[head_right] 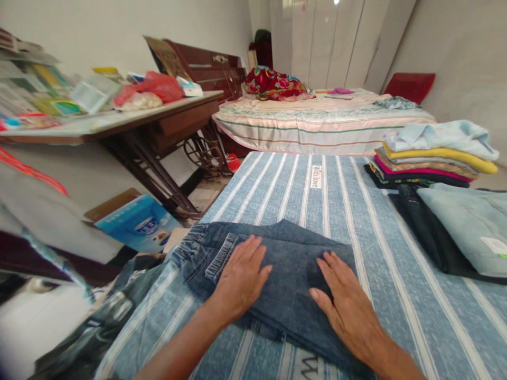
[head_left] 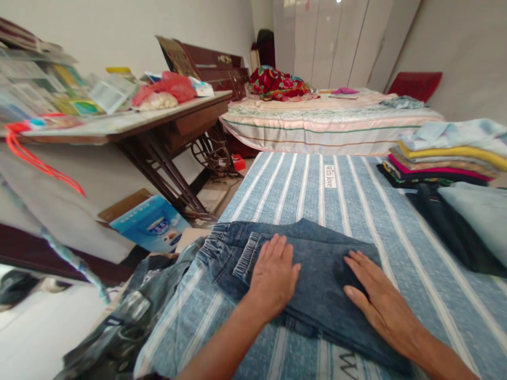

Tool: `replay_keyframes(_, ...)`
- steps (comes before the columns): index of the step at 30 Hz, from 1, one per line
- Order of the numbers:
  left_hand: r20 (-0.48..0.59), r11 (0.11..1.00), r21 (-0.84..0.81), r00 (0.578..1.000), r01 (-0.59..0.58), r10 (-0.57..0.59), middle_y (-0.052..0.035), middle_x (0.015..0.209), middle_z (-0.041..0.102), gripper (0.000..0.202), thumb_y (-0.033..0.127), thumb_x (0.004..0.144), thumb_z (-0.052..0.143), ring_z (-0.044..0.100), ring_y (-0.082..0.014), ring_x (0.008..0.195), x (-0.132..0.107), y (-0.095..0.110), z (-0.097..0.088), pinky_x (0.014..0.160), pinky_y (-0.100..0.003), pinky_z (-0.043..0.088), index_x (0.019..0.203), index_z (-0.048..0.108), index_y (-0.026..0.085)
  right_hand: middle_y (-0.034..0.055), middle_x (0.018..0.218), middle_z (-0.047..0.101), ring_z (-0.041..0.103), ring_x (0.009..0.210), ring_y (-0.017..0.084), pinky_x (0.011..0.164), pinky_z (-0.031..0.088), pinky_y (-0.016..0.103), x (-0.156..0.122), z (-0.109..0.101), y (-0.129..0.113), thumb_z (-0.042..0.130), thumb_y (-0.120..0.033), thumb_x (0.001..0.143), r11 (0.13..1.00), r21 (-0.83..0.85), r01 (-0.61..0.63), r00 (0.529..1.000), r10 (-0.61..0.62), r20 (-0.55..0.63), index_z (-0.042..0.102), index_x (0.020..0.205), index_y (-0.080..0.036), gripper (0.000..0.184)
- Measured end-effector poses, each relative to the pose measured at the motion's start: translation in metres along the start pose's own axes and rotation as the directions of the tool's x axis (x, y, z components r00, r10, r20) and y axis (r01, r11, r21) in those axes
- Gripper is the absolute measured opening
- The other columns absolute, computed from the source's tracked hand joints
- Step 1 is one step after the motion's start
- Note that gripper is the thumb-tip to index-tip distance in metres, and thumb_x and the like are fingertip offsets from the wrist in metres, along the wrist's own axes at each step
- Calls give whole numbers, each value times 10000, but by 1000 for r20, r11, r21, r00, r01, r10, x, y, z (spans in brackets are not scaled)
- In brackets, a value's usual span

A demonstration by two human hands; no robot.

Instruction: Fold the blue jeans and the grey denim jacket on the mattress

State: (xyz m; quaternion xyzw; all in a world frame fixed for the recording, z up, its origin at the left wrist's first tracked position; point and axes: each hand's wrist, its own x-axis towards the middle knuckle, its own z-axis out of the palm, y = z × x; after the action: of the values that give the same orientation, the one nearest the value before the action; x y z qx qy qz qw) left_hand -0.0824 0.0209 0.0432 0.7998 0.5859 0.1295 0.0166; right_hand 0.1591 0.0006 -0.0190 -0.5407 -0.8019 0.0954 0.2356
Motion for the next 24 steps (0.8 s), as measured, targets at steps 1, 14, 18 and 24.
replay_keyframes(1,9,995,87,999,48,-49,-182,1360,481,430,355,895,459,350,-303,1324,-2,-11,1,1088,-471,295,1207,549,72,124,1449,374,302,1352,276,1074,320,518,0,-3,-7,388,-451,920,999,-34,35,999,-35,4,408,1385,-158,550)
replay_keyframes(14,43,957,290,998,32,-46,-187,1468,320,723,608,889,298,182,-313,1394,-12,-41,29,1107,-518,177,1334,466,64,157,1488,283,266,1348,369,1023,276,593,-13,21,-50,478,-665,792,902,-273,334,937,-288,197,261,1457,-219,830)
replay_keyframes(18,55,954,298,998,23,-41,-192,1471,312,734,608,891,286,170,-315,1397,-12,-42,31,1107,-522,163,1345,449,54,169,1481,294,261,1347,369,1027,268,582,-12,19,-51,476,-682,783,898,-287,334,938,-289,188,284,1449,-200,843)
replay_keyframes(24,63,958,283,996,39,-59,-180,1456,348,723,615,880,319,187,-311,1393,-11,-41,29,1104,-518,191,1334,463,71,163,1467,327,285,1339,358,1029,269,567,-13,20,-52,463,-667,801,899,-287,331,941,-292,169,299,1442,-201,810)
